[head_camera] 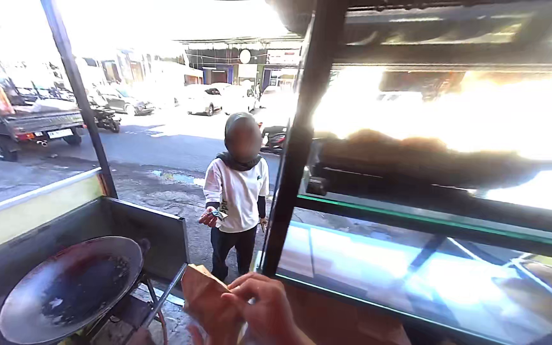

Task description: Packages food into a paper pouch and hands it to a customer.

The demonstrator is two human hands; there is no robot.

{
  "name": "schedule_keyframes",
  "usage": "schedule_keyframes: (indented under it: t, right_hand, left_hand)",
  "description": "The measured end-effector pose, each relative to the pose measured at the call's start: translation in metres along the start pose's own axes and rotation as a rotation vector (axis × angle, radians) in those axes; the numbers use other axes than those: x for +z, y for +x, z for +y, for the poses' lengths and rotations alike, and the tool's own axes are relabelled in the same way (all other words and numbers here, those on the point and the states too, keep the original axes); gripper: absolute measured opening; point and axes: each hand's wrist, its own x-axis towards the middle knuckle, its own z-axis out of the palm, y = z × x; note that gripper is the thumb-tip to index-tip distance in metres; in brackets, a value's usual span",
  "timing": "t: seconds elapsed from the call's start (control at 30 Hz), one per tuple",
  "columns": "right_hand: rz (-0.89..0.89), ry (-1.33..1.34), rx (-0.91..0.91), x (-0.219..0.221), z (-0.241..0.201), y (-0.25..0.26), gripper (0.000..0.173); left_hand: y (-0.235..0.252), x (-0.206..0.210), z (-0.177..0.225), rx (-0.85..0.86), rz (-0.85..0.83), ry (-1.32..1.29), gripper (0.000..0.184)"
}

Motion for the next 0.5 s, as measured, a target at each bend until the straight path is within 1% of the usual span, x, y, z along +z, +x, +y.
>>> schedule_keyframes:
  t: [0.03, 0.07, 0.1, 0.13, 0.2, 0.3, 0.33, 0.37, 0.4, 0.5]
  right_hand:
    - [-0.005, 0.035, 0.054, 0.013, 0.003, 0.007, 0.016]
    - [-0.017, 0.079, 0.129, 0.023, 0.006, 0.015, 0.018]
    - [-0.022, 0.124, 0.225, 0.032, 0.009, 0.023, 0.021]
    - [-0.013, 0.179, 0.336, 0.039, 0.011, 0.033, 0.025]
    - [0.022, 0.285, 0.569, 0.048, 0.021, 0.055, 0.041]
    - [0.113, 0.459, 0.943, 0.064, 0.04, 0.091, 0.058]
    - [0.133, 0.473, 1.025, 0.069, 0.048, 0.099, 0.061]
    - [0.149, 0.462, 1.06, 0.073, 0.056, 0.105, 0.062]
    - [0.164, 0.431, 1.054, 0.077, 0.063, 0.111, 0.06]
    - [0.229, 0.354, 0.987, 0.086, 0.083, 0.121, 0.044]
  left_hand:
    - [0.016, 0.014, 0.01, 0.011, 0.176, 0.017, 0.079]
    - [0.031, 0.022, 0.021, 0.009, 0.304, 0.025, 0.077]
    - [0.044, 0.024, 0.03, 0.002, 0.374, 0.035, 0.076]
    - [0.054, 0.022, 0.039, -0.004, 0.411, 0.056, 0.075]
    - [0.07, 0.009, 0.05, -0.016, 0.448, 0.088, 0.074]
    - [0.087, -0.012, 0.057, -0.036, 0.477, 0.12, 0.074]
    - [0.092, -0.019, 0.057, -0.05, 0.483, 0.128, 0.075]
    - [0.096, -0.023, 0.056, -0.067, 0.49, 0.137, 0.075]
    - [0.101, -0.027, 0.055, -0.086, 0.495, 0.147, 0.075]
    - [0.114, -0.034, 0.052, -0.132, 0.508, 0.165, 0.076]
